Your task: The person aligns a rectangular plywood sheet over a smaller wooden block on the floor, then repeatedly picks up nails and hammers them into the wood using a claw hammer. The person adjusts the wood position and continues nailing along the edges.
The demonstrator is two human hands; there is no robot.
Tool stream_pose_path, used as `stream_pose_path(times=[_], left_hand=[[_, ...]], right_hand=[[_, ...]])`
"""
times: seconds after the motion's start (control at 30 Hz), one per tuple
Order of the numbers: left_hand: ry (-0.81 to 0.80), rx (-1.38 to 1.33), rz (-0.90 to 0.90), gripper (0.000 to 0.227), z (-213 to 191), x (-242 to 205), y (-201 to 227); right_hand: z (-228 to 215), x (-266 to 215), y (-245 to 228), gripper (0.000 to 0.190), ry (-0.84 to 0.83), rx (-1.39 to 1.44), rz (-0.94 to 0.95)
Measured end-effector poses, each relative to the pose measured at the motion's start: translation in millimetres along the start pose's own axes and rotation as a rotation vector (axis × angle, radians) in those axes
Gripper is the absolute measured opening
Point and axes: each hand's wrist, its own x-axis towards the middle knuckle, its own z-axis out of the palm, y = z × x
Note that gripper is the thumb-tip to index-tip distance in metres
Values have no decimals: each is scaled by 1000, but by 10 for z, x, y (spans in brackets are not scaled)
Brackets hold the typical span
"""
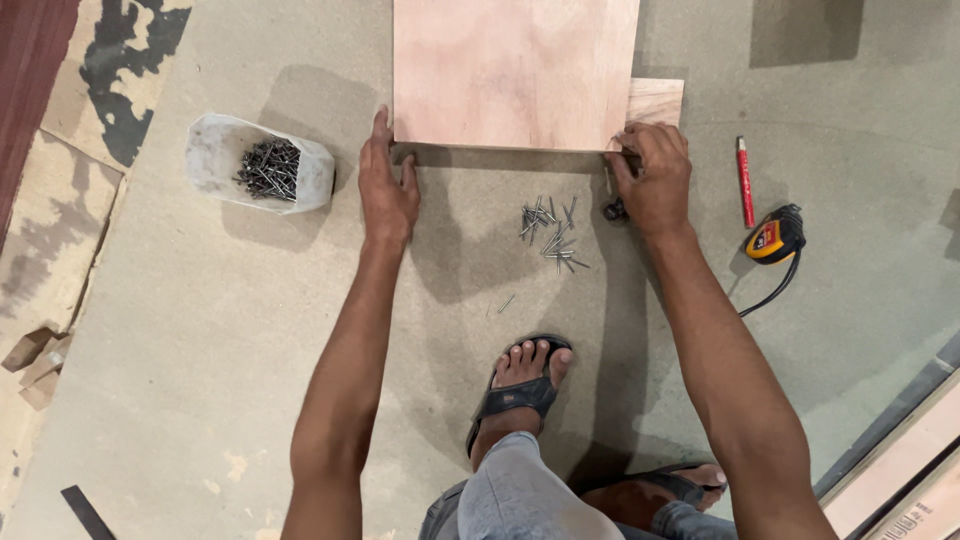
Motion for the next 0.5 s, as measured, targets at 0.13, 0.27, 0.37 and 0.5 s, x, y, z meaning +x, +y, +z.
stream_pose_path(times=[0.13,0.27,0.37,0.5], left_hand=[[62,-25,4,78,15,-77,5],[15,33,6,67,19,-36,6],[-30,-43,8,57,12,33,-54],[-56,-457,-164,37,8,144,-136]], right_hand=[[30,-4,2,29,-15,-8,24],[14,3,32,31,-19,-23,3],[3,-33,27,31,-27,-17,1],[11,5,7,31,-6,2,-3]])
